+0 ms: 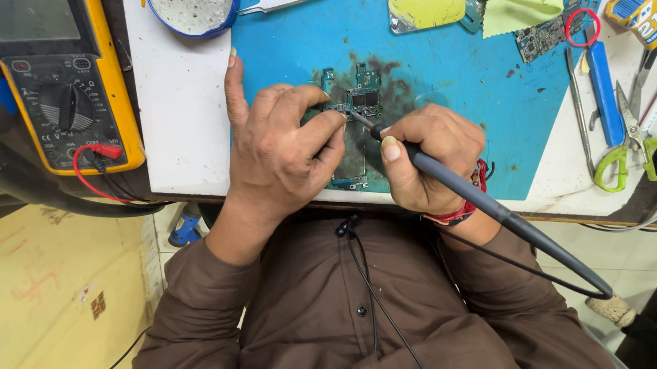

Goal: The person uses a soldering iron to apply heat to specific points on a small green circuit board. They hold the board steady with their left hand while manipulating the soldering iron with their right hand. The person occasionally uses tweezers to adjust small components on the board.

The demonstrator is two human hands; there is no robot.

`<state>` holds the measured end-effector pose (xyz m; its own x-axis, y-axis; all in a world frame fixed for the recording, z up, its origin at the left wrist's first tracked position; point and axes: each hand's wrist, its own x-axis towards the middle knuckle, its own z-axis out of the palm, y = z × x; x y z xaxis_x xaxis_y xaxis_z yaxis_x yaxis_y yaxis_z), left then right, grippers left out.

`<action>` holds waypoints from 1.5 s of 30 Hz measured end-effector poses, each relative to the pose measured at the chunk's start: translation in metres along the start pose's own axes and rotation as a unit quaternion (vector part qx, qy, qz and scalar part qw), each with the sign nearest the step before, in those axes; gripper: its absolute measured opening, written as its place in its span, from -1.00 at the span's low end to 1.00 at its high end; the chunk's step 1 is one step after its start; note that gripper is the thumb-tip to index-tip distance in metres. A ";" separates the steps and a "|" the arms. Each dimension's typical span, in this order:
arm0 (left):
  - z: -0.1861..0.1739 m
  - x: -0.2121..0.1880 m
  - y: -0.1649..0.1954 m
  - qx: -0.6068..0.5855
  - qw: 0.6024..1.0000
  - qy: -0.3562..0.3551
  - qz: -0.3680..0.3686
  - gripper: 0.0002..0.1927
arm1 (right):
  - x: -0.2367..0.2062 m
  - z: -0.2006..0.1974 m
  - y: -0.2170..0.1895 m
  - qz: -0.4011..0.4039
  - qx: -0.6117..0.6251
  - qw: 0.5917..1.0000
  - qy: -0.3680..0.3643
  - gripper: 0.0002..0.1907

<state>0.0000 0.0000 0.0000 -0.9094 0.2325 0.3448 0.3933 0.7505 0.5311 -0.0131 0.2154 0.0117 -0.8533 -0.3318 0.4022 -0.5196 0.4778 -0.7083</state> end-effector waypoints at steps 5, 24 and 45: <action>0.003 0.004 0.002 0.000 1.000 0.000 0.004 -0.92 | 0.001 -0.005 0.002 0.000 0.004 1.000 0.001 -0.90; 0.000 -0.004 -0.001 -0.002 1.000 -0.002 0.001 -0.92 | -0.002 0.001 -0.003 0.003 0.007 1.000 -0.001 -0.90; 0.000 -0.012 -0.008 0.001 1.000 0.000 -0.001 -0.91 | -0.004 0.011 -0.004 -0.003 0.002 1.000 0.003 -0.89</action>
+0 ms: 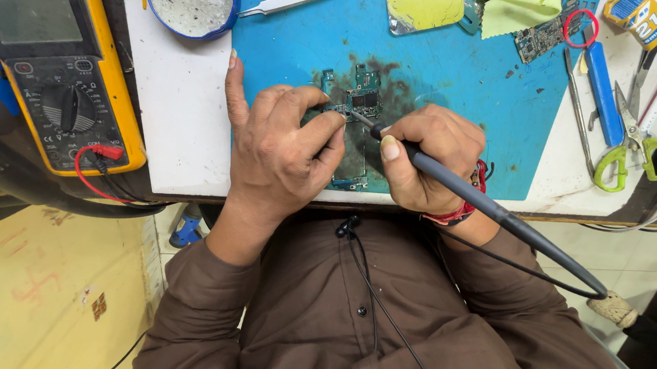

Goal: The person uses a soldering iron to apply heat to specific points on a small green circuit board. They hold the board steady with their left hand while manipulating the soldering iron with their right hand. The person occasionally uses tweezers to adjust small components on the board.

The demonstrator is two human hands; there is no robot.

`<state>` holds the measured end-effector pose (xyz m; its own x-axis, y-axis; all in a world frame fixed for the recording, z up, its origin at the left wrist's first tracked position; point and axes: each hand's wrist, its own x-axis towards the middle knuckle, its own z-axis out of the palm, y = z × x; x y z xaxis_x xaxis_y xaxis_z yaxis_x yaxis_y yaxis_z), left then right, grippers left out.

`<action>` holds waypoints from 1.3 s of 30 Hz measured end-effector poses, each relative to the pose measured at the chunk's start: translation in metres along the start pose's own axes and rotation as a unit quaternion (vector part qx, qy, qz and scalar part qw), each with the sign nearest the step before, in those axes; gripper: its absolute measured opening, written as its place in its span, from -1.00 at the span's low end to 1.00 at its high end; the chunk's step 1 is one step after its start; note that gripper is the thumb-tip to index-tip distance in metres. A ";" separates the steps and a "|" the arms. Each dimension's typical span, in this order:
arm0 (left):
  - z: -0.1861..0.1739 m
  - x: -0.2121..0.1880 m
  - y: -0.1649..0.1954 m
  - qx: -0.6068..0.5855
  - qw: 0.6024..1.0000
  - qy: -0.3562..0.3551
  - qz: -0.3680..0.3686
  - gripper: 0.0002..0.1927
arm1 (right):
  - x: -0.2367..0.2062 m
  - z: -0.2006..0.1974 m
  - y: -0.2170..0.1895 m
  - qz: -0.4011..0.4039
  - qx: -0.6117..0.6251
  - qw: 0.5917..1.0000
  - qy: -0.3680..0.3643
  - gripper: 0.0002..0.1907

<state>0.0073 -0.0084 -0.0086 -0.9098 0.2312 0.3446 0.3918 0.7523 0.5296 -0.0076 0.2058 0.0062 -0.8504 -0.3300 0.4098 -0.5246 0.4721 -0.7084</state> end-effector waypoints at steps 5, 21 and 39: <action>-0.001 -0.001 -0.001 0.001 1.000 0.002 0.001 -0.91 | 0.000 0.001 0.000 -0.003 -0.002 1.000 -0.001 -0.89; -0.001 0.002 -0.005 0.004 1.000 0.003 0.001 -0.91 | 0.005 0.003 0.000 0.010 0.001 1.000 0.000 -0.90; 0.005 0.008 -0.008 0.002 1.000 0.001 0.001 -0.91 | 0.007 0.004 0.008 0.005 -0.004 1.000 -0.004 -0.90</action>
<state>-0.0036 -0.0098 -0.0139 -0.9085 0.2312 0.3481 0.3933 0.7546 0.5253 -0.0177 0.2041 0.0012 -0.8549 -0.3315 0.3990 -0.5170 0.4812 -0.7079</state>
